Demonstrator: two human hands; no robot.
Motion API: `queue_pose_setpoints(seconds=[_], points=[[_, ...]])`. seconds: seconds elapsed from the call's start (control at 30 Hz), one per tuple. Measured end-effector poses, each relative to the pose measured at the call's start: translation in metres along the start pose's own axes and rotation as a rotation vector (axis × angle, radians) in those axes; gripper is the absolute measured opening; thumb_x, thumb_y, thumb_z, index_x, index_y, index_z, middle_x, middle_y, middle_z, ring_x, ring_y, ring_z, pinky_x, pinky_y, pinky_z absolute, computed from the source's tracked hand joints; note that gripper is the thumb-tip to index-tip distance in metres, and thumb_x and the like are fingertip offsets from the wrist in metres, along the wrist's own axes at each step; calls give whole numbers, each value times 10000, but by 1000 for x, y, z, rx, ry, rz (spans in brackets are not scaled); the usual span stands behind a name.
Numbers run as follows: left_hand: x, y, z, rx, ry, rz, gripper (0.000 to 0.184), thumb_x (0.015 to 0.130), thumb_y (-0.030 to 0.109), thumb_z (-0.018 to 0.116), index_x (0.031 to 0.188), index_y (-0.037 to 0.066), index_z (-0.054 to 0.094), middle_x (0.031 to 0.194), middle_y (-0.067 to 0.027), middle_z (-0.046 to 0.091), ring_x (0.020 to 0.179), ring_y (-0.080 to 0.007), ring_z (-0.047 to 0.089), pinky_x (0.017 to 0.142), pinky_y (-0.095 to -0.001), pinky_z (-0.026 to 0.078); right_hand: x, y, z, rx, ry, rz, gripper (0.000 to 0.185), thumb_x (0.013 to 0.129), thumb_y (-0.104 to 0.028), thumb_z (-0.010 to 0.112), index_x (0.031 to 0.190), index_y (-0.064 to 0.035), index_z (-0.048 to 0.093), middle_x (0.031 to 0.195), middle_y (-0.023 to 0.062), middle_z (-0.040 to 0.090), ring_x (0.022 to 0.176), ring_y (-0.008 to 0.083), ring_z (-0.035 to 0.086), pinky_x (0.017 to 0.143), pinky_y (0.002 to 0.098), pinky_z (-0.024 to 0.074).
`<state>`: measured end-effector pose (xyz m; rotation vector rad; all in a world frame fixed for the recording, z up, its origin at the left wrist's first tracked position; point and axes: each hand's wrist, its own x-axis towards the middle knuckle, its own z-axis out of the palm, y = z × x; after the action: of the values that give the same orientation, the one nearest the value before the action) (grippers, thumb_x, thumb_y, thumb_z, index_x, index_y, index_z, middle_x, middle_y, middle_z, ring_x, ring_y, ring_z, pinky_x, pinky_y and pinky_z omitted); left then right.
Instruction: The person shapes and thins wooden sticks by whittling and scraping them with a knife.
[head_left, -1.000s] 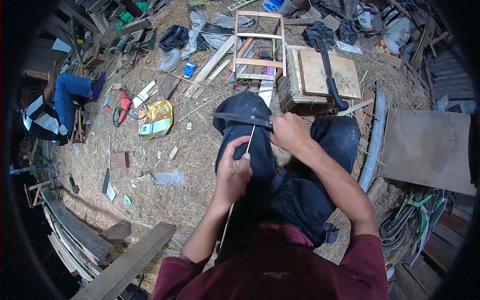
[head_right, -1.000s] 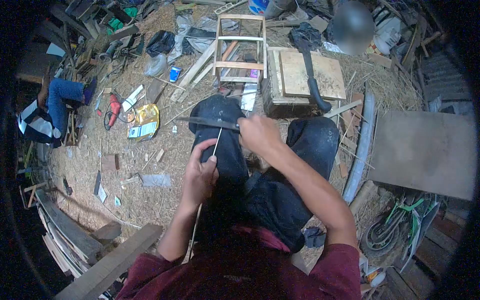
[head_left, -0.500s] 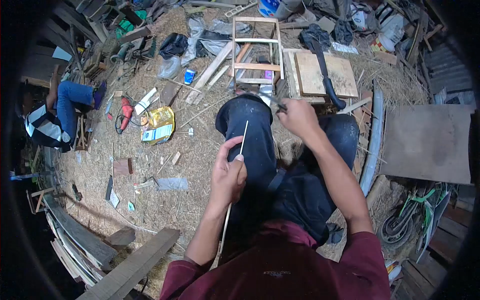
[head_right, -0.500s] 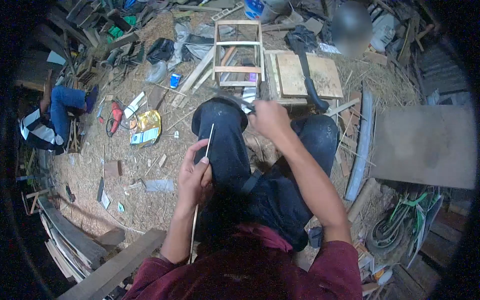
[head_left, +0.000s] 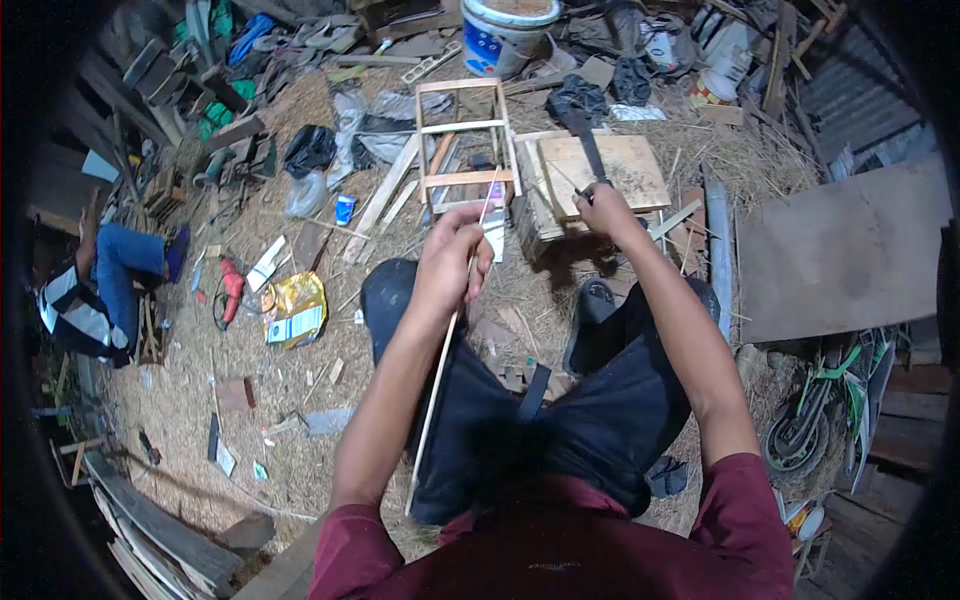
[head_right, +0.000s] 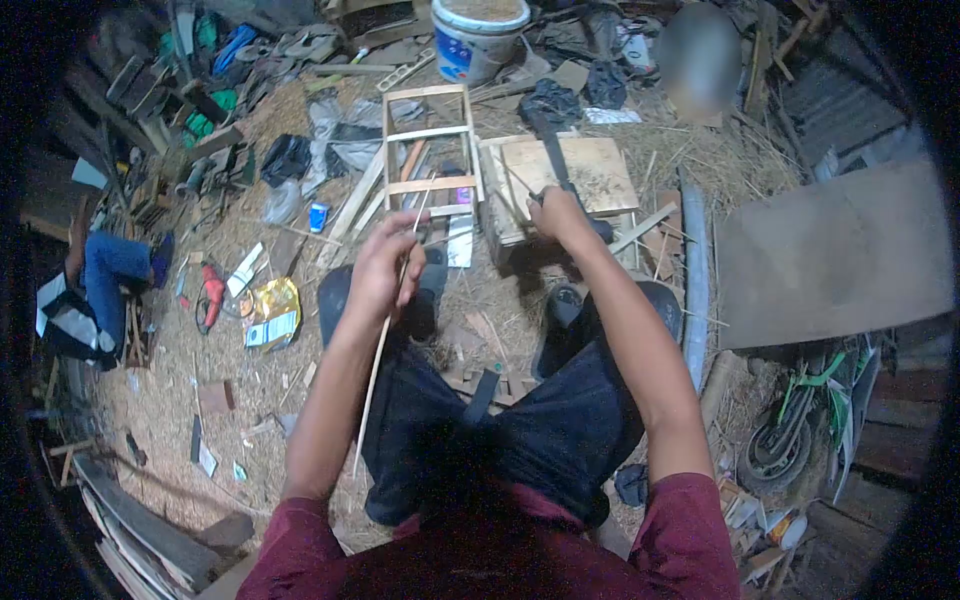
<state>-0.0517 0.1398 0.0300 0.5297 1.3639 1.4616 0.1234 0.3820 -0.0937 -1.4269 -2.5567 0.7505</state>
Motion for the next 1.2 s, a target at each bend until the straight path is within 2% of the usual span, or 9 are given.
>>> queue_pose_setpoints(seconds=[0.17, 0.23, 0.33, 0.43, 0.53, 0.63, 0.73, 0.9, 1.2], points=[[94, -2, 15, 127, -116, 25, 315, 973, 144, 478, 1234, -20, 541, 698, -32, 570, 416, -78, 413, 366, -221, 304, 9, 32, 23, 7, 65, 265, 350, 912, -236, 594, 1032, 85, 665, 1033, 339, 663, 1031, 467, 647, 914, 505, 512], [118, -6, 21, 110, -126, -5, 318, 969, 138, 486, 1239, -20, 542, 719, -32, 580, 419, -72, 411, 364, -220, 301, 17, 32, 23, -47, -2, 233, 361, 907, -224, 589, 1075, 92, 639, 1040, 349, 654, 1013, 490, 638, 902, 516, 510], [135, -8, 23, -61, -175, -69, 382, 947, 110, 497, 1306, -23, 496, 805, -40, 617, 382, -60, 369, 321, -211, 254, 32, 24, 3, 232, 215, 60, 381, 897, -215, 609, 1127, 89, 607, 970, 296, 691, 895, 421, 698, 782, 473, 551], [133, 11, 34, -259, -222, -109, 527, 925, 91, 494, 1441, 38, 408, 875, -48, 621, 371, -57, 340, 322, -198, 250, 31, -15, -68, 653, 137, 63, 344, 903, -200, 638, 1122, 61, 594, 866, 170, 687, 717, 254, 699, 624, 378, 543], [138, 33, 41, -398, -324, -89, 590, 922, 66, 441, 1504, 76, 346, 760, -18, 533, 389, -65, 355, 339, -196, 280, 21, -59, -120, 878, 199, -28, 224, 924, -165, 638, 1063, 1, 580, 820, 34, 602, 598, 93, 560, 533, 275, 460], [139, 44, 50, -562, -404, -53, 591, 924, 74, 432, 1508, 80, 342, 703, -7, 490, 388, -68, 354, 337, -202, 289, 6, -78, -122, 946, 332, -199, 221, 941, -165, 620, 1075, 2, 567, 800, 31, 596, 629, 86, 541, 549, 266, 440], [129, 39, 52, -646, -438, -91, 584, 936, 84, 402, 1516, 100, 334, 648, -3, 441, 361, -76, 346, 326, -208, 297, -10, -79, -100, 683, 541, -369, 179, 1006, -163, 553, 1085, -2, 563, 717, 13, 570, 676, 93, 535, 591, 262, 421], [112, 36, 56, -683, -485, -198, 581, 943, 80, 376, 1521, 112, 327, 639, -7, 436, 342, -74, 329, 316, -211, 279, -25, -82, -104, 962, 205, -273, 210, 1031, -203, 546, 1053, 1, 588, 729, 13, 595, 675, 56, 529, 595, 252, 429], [104, 36, 70, -695, -513, -256, 557, 971, 55, 392, 1524, 78, 328, 639, 10, 410, 353, -42, 299, 338, -197, 247, -21, -93, -107, 645, 519, -251, 213, 990, -190, 607, 960, 15, 658, 649, 140, 629, 560, 150, 617, 509, 335, 445]])
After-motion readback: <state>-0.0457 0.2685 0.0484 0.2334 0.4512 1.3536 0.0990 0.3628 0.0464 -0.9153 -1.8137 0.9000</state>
